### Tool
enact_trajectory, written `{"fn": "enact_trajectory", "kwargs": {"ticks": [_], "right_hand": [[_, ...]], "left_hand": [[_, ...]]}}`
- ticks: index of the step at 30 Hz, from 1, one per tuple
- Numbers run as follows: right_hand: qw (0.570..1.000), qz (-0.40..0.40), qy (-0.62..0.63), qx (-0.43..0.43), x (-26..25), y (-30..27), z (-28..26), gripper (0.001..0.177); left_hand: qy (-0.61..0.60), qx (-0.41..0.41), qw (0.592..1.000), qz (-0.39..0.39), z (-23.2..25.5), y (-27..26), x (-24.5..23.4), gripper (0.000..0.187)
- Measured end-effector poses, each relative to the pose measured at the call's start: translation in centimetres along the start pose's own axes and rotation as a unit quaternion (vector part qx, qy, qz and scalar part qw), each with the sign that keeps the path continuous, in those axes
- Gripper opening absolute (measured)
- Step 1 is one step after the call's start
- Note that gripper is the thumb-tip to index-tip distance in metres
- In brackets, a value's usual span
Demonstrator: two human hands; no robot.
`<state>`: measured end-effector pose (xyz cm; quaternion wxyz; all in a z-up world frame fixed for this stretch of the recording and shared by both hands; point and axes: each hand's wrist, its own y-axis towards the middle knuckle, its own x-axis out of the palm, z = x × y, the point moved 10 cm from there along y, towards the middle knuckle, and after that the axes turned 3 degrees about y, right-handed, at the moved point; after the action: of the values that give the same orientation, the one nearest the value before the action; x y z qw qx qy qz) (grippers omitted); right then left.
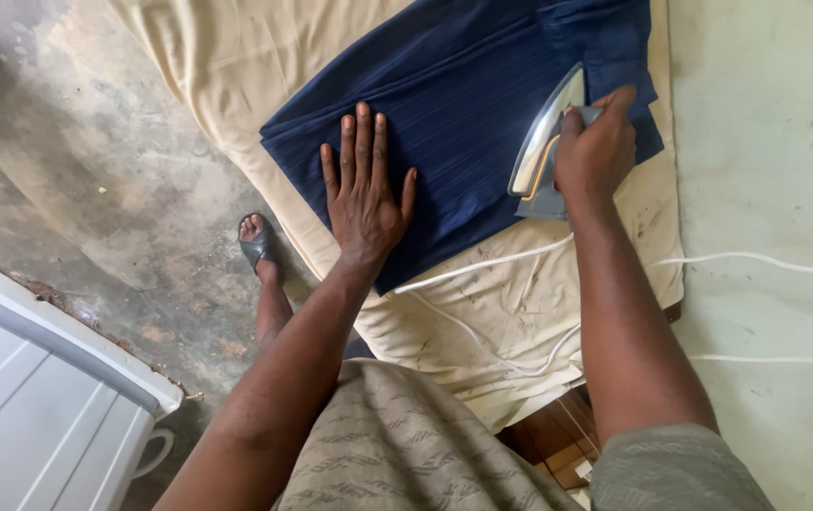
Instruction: Ironing a pair of blue trousers and then folding them on a bed surface.
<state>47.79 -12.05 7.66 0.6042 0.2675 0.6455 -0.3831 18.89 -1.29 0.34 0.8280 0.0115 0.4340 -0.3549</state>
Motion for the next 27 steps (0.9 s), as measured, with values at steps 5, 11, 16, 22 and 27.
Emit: {"fn": "enact_trajectory", "kwargs": {"ticks": [5, 11, 16, 22, 27], "right_hand": [[0.989, -0.038, 0.118, -0.082, 1.8, -0.5, -1.9, 0.025], [0.966, -0.090, 0.039, -0.240, 3.8, 0.5, -9.7, 0.040], [0.949, 0.032, -0.058, -0.309, 1.8, 6.8, -8.0, 0.036], [0.961, 0.033, -0.034, -0.274, 0.5, 5.0, -2.3, 0.036], [0.944, 0.095, -0.057, -0.311, 1.0, 6.2, -2.7, 0.058]], "left_hand": [[0.003, -0.012, 1.000, -0.008, -0.2, 0.1, 0.4, 0.078], [0.015, -0.021, 1.000, -0.015, -0.2, -0.4, 0.3, 0.077], [0.019, -0.018, 1.000, -0.009, -0.2, 0.0, 0.7, 0.080], [0.020, -0.025, 0.999, -0.014, -0.2, 0.4, 1.0, 0.081], [0.020, -0.008, 0.999, -0.027, 0.3, -1.6, 0.8, 0.084]]}}
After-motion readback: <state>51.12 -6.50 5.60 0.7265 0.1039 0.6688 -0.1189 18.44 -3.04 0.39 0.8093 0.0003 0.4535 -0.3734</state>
